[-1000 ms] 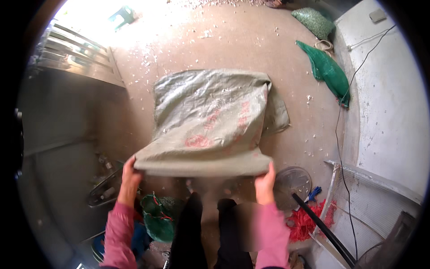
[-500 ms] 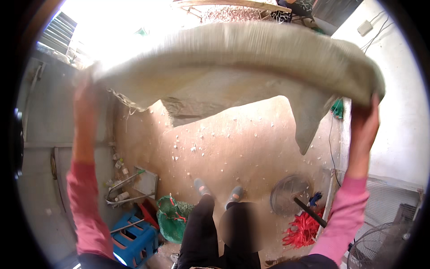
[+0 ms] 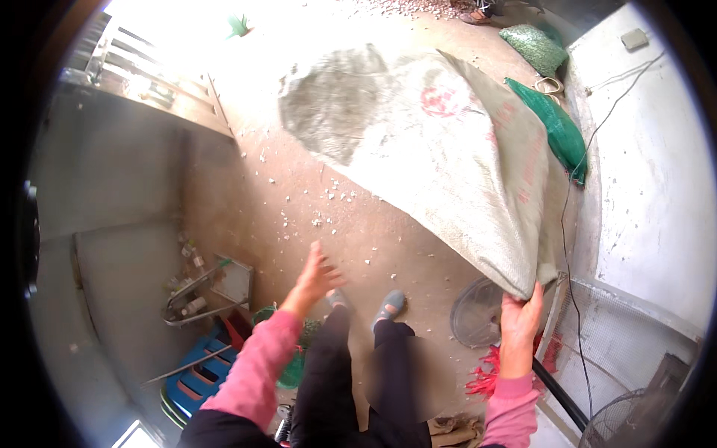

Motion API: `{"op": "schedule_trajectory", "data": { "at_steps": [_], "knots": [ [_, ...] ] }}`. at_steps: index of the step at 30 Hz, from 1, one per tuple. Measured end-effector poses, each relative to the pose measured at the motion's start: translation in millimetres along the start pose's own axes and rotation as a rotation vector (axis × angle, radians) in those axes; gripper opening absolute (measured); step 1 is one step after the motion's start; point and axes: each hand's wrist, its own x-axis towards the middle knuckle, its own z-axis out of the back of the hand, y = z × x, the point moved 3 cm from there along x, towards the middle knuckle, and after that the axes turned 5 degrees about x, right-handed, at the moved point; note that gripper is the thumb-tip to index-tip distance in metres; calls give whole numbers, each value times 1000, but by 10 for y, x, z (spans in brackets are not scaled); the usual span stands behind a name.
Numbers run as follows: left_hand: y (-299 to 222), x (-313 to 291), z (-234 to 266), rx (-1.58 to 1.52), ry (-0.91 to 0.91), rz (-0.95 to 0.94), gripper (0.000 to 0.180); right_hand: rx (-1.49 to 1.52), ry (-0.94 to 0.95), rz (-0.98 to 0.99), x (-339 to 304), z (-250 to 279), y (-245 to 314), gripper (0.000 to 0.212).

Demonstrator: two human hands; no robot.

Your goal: The person sorts garlic cloves on a tarp, places them into a green mesh bag, ties the bag shut, and then lifts and shakes the tarp to clear it.

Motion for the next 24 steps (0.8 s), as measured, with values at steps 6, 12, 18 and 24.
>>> {"op": "schedule_trajectory", "data": {
  "at_steps": [6,12,18,24],
  "knots": [
    [-277,686,-2221,-333,418,-178,112,-217,260,-174,-802,969,-1,42],
    [-79,1220,-1695,-355,128,-123,45,-444,-26,-185,-2193,673,144,40],
    [-153,1337,-1249,-248,15,-138,28,-362,-120,27,-1300,1476,459,61],
    [-2143,787,-2073,421,1,-881,17,-578,174,282,994,312,544,46]
  ]
}}
